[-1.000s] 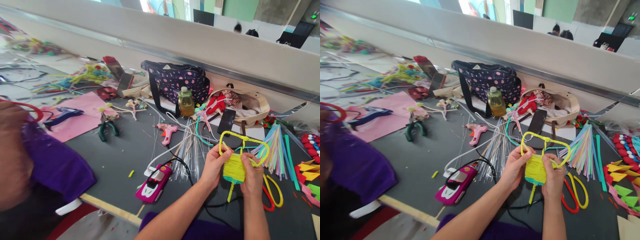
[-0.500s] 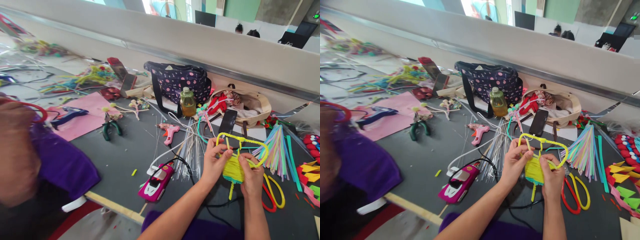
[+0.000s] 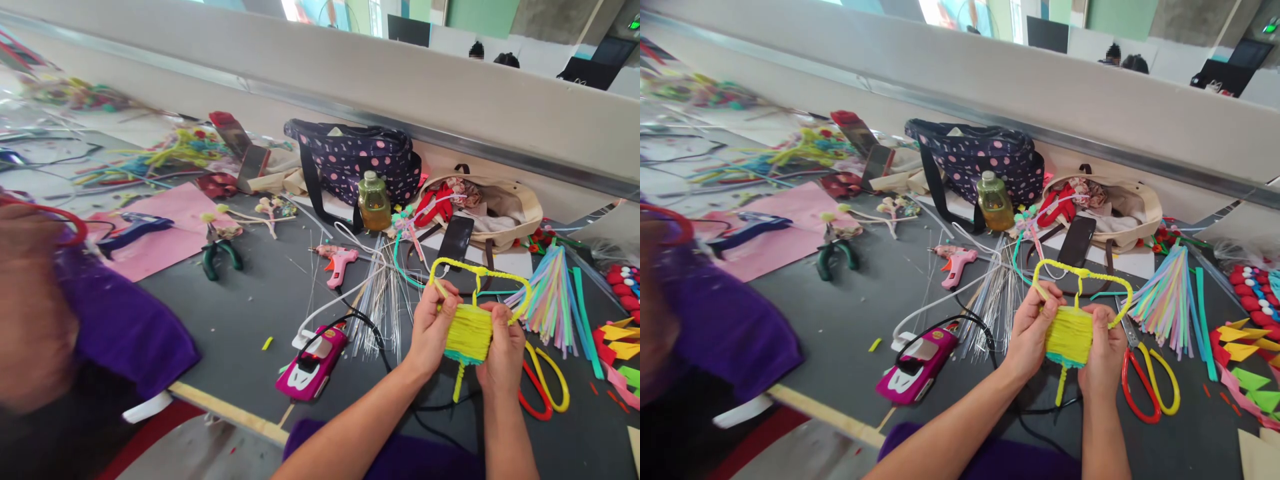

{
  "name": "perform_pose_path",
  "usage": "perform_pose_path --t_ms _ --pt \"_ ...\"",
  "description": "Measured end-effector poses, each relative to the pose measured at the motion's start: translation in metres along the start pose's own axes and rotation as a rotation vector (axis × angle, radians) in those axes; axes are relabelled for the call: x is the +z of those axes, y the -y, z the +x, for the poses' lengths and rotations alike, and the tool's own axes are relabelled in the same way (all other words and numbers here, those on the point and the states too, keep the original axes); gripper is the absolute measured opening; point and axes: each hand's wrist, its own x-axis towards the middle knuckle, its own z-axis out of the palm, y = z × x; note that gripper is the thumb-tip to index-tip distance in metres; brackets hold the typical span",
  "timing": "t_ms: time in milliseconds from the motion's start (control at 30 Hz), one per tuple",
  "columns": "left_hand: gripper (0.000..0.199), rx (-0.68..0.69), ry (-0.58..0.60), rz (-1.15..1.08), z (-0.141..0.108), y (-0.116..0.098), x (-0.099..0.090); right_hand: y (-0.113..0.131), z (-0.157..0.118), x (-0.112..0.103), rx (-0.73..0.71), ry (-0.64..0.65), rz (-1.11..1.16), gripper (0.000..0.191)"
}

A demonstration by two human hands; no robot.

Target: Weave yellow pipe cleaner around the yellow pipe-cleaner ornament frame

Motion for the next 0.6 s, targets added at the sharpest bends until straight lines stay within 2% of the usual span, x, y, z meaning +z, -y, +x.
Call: perform_pose_path --t_ms 200,300,467,600 --pt "0.024 0.179 0.080 0.203 0.0014 0.0024 -0.0036 0.0001 0.0008 -0.0011 0.028 0.036 0.005 0.036" --pt "0.023 0.235 0.098 0.283 0.0036 0.0025 -0.0060 0.0009 0.0017 -0.0011 0.027 0.051 0.016 0.035" --pt "0.021 0.294 0.136 0.375 0.0058 0.0020 -0.0076 0.0013 0.0022 -0.0010 0.073 0.150 -0.060 0.030" --pt "0.018 0.342 0.144 0.386 0.0015 0.0013 -0.0034 -0.0002 0.0007 0.0010 0.036 0.047 -0.045 0.029"
